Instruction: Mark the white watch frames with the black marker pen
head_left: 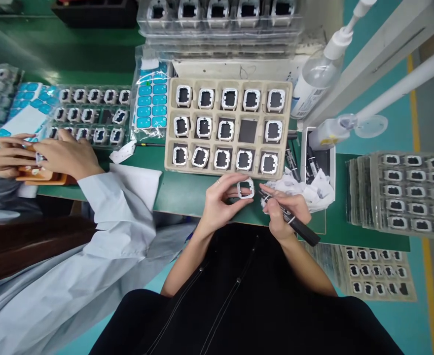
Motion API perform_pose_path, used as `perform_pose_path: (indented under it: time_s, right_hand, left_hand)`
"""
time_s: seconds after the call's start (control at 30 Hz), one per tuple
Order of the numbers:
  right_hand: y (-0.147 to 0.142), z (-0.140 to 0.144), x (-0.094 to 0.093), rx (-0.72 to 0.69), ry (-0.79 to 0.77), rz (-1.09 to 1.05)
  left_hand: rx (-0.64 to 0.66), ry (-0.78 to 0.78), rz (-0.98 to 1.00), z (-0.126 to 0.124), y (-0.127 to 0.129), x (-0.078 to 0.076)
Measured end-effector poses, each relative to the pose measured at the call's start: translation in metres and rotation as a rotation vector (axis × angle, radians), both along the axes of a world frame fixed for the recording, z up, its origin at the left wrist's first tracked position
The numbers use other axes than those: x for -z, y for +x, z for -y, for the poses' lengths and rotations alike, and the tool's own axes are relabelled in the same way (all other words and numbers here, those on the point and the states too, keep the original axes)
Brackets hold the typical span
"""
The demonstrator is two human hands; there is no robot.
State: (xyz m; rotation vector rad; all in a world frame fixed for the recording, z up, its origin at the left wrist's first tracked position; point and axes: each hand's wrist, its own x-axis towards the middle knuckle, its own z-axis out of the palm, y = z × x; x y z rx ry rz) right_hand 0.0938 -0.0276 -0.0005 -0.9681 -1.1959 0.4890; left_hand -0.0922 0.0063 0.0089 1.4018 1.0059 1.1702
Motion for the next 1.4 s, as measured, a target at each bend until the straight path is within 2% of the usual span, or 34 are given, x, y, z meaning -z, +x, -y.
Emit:
perform_pose_path:
  time_s: [0.1, 0.33, 0.53, 0.73, 1.1, 1.4]
  right_hand:
    - [-0.001, 0.001, -0.002, -0.027, -0.059, 0.037]
    - [0.002, 0.002, -0.003, -0.019, -0.159, 0.233]
    - [0.000, -0.002, -0.008, 0.026, -0.092, 0.319]
    - [0.000, -0.004, -0.011, 0.038, -0.089, 0.356]
    - [0.000, -0.004, -0.012, 0.068, -0.077, 0.441]
    - [-0.003, -0.010, -0.009, 0.022, 0.079, 0.535]
  left_hand:
    - [-0.015, 0.022, -0.061, 0.002, 0.002, 0.004]
    - [0.046, -0.041, -0.117, 0.009, 0.007, 0.017]
    - [0.070, 0.001, -0.157, 0.008, 0.005, 0.015]
    - [0.062, 0.087, -0.187, 0.008, 0.005, 0.015]
    - [0.058, 0.143, -0.281, 0.009, 0.003, 0.018]
    - [0.039, 0.157, -0.336, 0.011, 0.004, 0.020]
